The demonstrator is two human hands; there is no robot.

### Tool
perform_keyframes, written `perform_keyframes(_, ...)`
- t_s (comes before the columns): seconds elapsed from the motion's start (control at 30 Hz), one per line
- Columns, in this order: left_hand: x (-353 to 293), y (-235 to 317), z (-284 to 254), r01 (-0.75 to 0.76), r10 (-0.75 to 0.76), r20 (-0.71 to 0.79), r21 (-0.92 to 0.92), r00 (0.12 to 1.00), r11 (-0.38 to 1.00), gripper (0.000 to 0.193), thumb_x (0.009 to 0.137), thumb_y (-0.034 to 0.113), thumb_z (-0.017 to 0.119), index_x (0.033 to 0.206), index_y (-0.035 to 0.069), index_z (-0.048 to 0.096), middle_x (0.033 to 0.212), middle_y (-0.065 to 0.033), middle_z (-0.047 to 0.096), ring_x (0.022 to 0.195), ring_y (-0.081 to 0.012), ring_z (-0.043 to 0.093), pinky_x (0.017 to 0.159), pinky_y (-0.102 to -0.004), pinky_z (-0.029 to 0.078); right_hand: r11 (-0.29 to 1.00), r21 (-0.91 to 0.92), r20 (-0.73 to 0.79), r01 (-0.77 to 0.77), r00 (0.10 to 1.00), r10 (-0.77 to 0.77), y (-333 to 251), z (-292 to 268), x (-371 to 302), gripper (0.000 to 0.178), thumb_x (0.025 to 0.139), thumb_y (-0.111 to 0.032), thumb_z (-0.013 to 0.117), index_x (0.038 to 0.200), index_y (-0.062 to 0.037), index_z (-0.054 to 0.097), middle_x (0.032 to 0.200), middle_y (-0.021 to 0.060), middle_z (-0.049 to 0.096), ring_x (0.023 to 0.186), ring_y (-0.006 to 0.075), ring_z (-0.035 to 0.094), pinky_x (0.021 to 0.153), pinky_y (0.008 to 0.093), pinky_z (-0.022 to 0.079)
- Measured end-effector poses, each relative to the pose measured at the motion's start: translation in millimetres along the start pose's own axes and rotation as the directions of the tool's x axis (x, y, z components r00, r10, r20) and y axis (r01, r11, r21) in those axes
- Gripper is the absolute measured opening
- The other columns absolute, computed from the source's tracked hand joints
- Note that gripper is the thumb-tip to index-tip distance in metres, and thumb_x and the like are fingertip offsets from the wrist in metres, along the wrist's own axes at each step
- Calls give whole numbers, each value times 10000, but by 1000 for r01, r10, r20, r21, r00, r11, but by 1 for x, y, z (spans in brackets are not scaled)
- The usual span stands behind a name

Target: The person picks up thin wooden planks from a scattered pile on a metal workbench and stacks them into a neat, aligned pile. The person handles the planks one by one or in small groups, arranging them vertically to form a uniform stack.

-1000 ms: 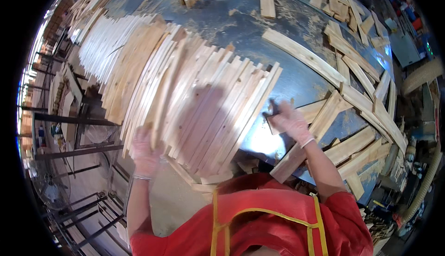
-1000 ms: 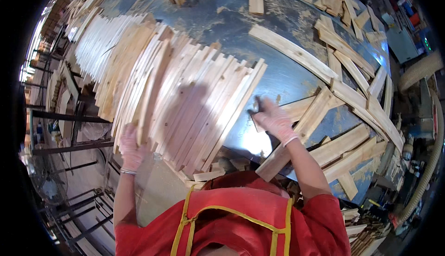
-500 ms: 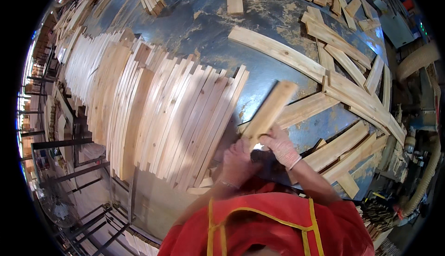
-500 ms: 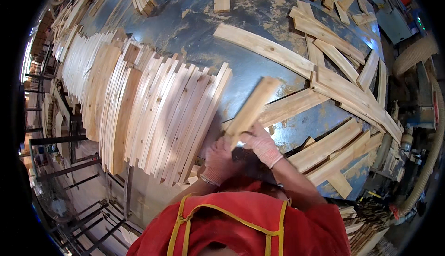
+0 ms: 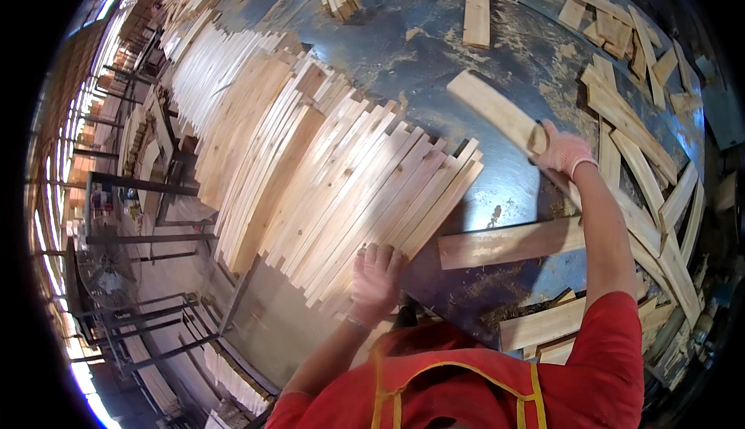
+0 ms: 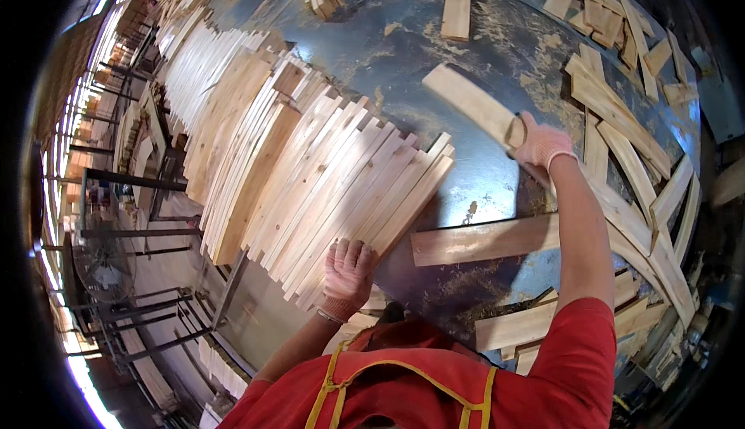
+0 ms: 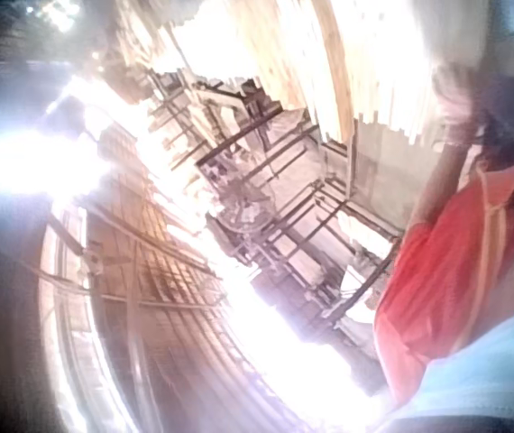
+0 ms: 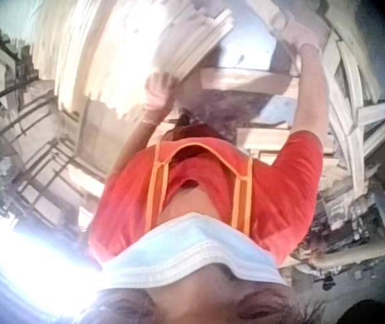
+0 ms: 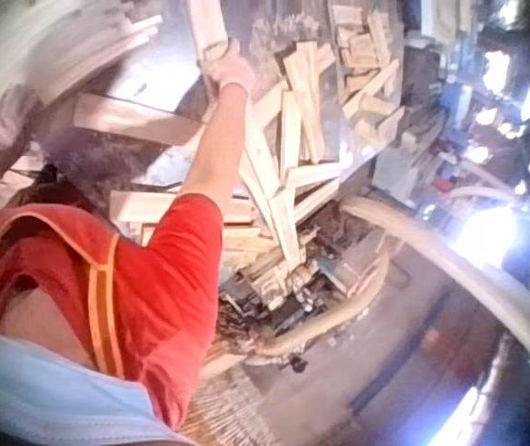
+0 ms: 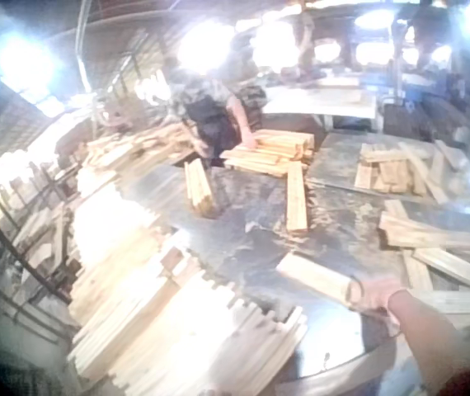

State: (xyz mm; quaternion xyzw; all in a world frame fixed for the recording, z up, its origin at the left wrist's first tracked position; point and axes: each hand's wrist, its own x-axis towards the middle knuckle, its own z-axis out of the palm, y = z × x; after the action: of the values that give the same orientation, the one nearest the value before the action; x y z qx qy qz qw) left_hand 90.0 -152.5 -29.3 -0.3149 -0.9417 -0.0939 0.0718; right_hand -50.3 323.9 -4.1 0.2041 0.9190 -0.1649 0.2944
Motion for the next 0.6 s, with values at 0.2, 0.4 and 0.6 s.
perform_keyframes(0.2, -7, -7, 2, 16, -17, 78, 15, 997, 1000, 379, 896, 199, 642, 1268, 127, 626, 1273, -106, 601, 1229, -330, 579, 1060, -522, 462, 980, -143, -114, 139, 981, -155, 27, 56, -58, 1053, 758, -423, 907, 1659, -198, 411, 1463, 234, 652, 1339, 415, 632, 1128, 489, 513)
perform_keyframes(0.4, -13, -13, 15, 16, -13, 87, -28, 996, 999, 445, 871, 209, 626, 1310, 142, 629, 1318, -104, 585, 1265, -316, 555, 1093, -526, 417, 914, -386, -241, 124, 943, -230, 38, 10, -65, 397, 936, -326, 656, 1264, -119, 742, 1150, 227, 764, 1099, 448, 708, 953, 508, 569)
perform_keyframes(0.6, -17, -32, 15, -82, 87, 77, -60, 993, 995, 587, 765, 354, 741, 1300, 131, 641, 1325, -98, 584, 1287, -323, 522, 1100, -516, 400, 993, -31, -459, 111, 881, -113, 33, 101, -136, 412, 975, -401, 583, 1054, -21, 721, 974, 281, 751, 936, 460, 730, 852, 526, 578)
